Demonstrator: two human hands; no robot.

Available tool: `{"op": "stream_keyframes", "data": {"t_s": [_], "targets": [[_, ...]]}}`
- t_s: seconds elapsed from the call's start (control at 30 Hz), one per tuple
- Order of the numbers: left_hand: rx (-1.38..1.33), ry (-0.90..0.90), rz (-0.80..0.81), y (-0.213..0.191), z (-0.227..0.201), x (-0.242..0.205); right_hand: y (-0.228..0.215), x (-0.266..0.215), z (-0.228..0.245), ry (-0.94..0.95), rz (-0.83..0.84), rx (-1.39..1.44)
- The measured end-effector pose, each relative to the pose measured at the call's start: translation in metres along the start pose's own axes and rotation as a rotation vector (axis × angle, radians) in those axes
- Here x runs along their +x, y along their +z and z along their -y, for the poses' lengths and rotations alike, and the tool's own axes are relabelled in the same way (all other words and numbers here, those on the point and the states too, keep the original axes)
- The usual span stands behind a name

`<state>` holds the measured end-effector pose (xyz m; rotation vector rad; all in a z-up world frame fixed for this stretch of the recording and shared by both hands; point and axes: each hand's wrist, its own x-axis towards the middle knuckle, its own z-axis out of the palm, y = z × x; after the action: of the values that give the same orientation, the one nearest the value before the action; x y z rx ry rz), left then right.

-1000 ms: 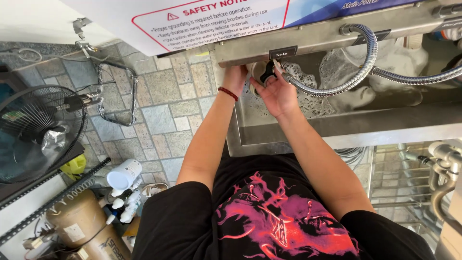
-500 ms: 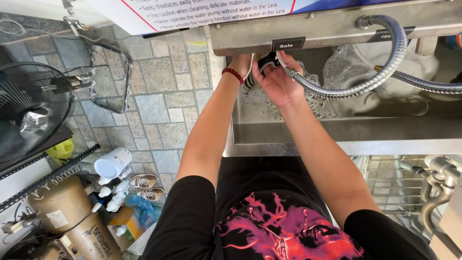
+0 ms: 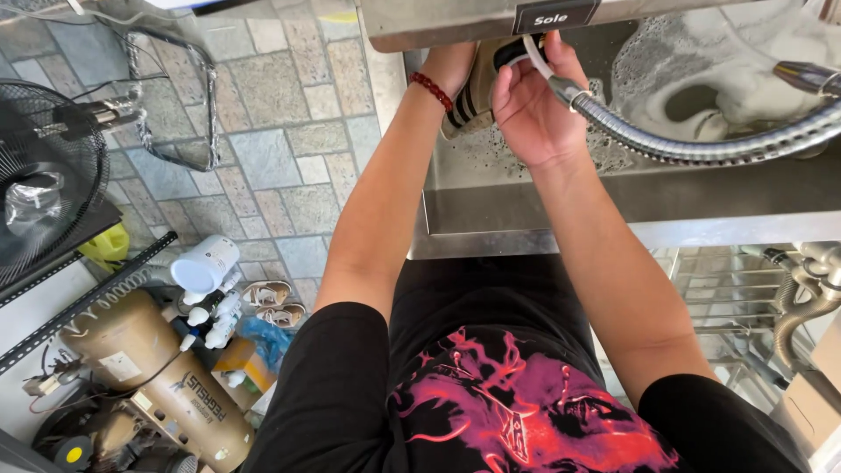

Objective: Using a specialized shoe washing machine to clean a pair of sneakers.

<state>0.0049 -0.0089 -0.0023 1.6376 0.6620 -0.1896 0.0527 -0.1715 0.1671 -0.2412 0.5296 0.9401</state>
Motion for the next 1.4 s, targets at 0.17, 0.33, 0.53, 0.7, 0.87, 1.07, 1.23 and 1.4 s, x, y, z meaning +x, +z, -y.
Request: {"op": "stream_keyframes", "data": {"t_s": [0.17,0.33,0.53,0.7,0.87,1.07,1.23,1.4], "targets": [[-0.066,0.031,0.002,0.0,0.024,-0.006,-0.018,0.003,-0.006,-0.004,-0.008,-0.025],[-0.253,0.17,0.101,-0.002,0.056,-0.008,-0.02,0.001,0.0,0.03,-0.014,0.011],[0.365,0.691,-0.011,-0.016,0.078,0.009,-0.052,0.01,-0.003,-0.269,0.097,-0.713],[-0.145,0.583,0.121,-0.012,0.072,0.002,-0.058,0.021,-0.004,-0.458,-0.045,-1.058],[0.056,0.705,0.087,-0.014,0.066,0.001,-0.064,0.033,0.007,-0.479,-0.018,-0.774],[0.229,0.812,0.005,-0.014,0.039,-0.009,-0.072,0.04,0.022,-0.445,-0.006,-0.597],[-0.196,0.394,0.155,-0.016,0.004,-0.025,-0.08,0.041,0.024,-0.425,-0.009,-0.538],[-0.271,0.334,0.264,-0.021,-0.047,-0.042,-0.07,0.042,0.025,-0.383,0.008,-0.445]]}}
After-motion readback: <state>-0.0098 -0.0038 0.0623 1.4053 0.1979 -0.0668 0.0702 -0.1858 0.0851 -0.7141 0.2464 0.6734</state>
